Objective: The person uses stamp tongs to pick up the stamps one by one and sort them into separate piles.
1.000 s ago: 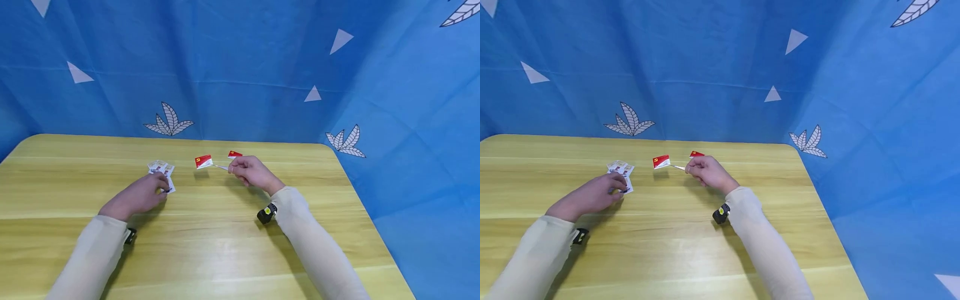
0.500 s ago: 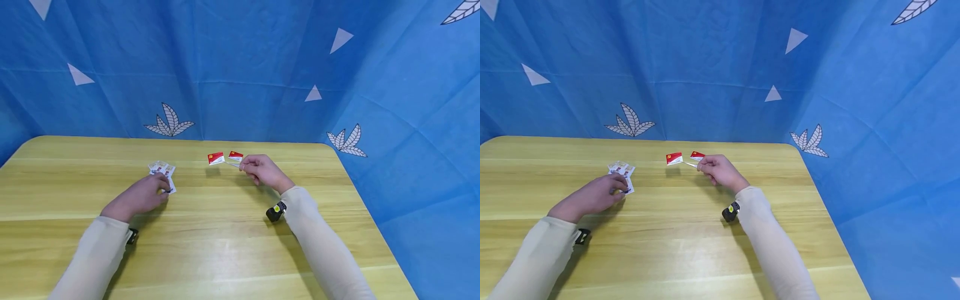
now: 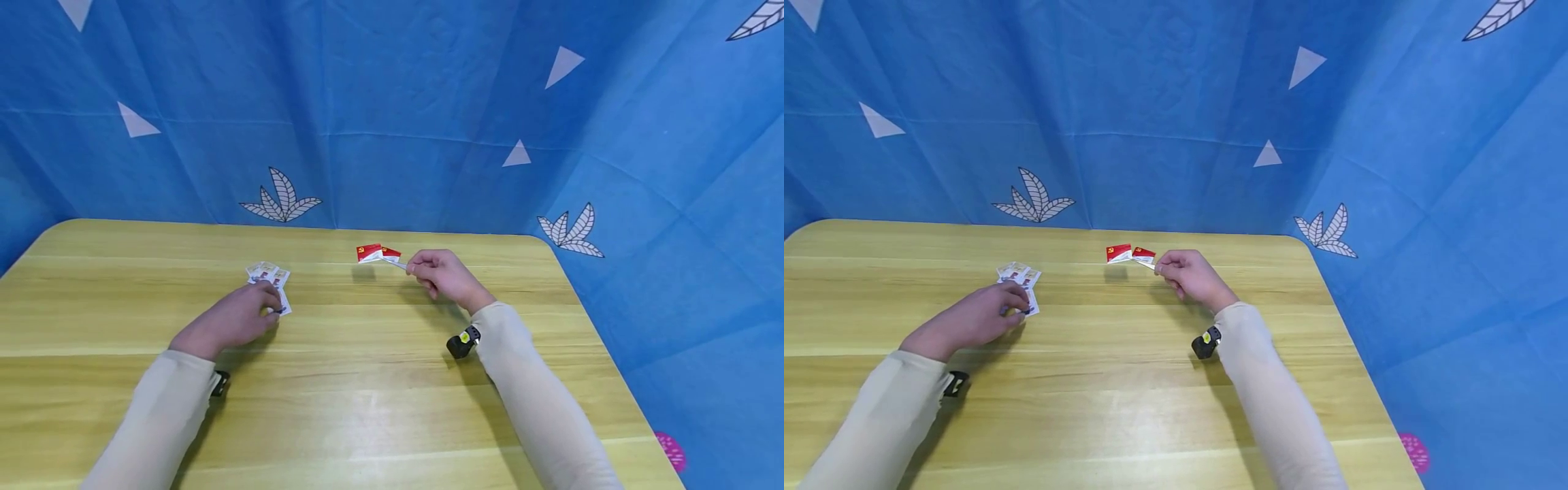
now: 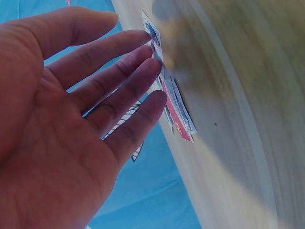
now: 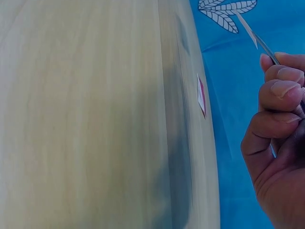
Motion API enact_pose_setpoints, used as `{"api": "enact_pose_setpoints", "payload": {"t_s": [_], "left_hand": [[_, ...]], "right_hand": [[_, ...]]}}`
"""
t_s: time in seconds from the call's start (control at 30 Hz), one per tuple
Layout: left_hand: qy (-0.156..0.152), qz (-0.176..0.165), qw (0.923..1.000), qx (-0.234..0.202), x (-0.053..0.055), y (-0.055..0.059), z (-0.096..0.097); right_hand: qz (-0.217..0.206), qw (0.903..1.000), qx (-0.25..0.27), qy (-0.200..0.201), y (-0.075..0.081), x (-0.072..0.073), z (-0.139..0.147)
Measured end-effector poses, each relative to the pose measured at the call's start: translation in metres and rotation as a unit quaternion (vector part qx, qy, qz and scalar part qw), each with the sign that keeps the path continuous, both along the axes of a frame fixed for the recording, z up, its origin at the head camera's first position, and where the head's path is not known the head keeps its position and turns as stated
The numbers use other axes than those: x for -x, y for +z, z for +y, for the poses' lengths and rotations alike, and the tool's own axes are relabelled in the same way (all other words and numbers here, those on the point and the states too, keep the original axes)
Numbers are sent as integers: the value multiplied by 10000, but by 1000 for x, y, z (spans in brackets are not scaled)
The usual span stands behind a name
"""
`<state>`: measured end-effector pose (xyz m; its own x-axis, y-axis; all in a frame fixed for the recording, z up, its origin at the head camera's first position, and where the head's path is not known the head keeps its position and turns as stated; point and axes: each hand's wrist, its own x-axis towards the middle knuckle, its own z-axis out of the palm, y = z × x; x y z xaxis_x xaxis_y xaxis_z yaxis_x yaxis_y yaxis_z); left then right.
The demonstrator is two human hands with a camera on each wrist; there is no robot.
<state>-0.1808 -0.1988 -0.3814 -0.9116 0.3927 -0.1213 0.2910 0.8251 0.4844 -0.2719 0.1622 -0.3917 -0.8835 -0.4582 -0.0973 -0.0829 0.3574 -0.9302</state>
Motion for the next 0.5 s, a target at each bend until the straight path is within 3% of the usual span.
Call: {"api": "enact_pose_setpoints", "payload": {"t_s": [0.5], "left_hand": [[9,3,10000,-70,0,-1,-1]], "right_hand": [[-78,9994,-147,-299,-6,3,11]]}}
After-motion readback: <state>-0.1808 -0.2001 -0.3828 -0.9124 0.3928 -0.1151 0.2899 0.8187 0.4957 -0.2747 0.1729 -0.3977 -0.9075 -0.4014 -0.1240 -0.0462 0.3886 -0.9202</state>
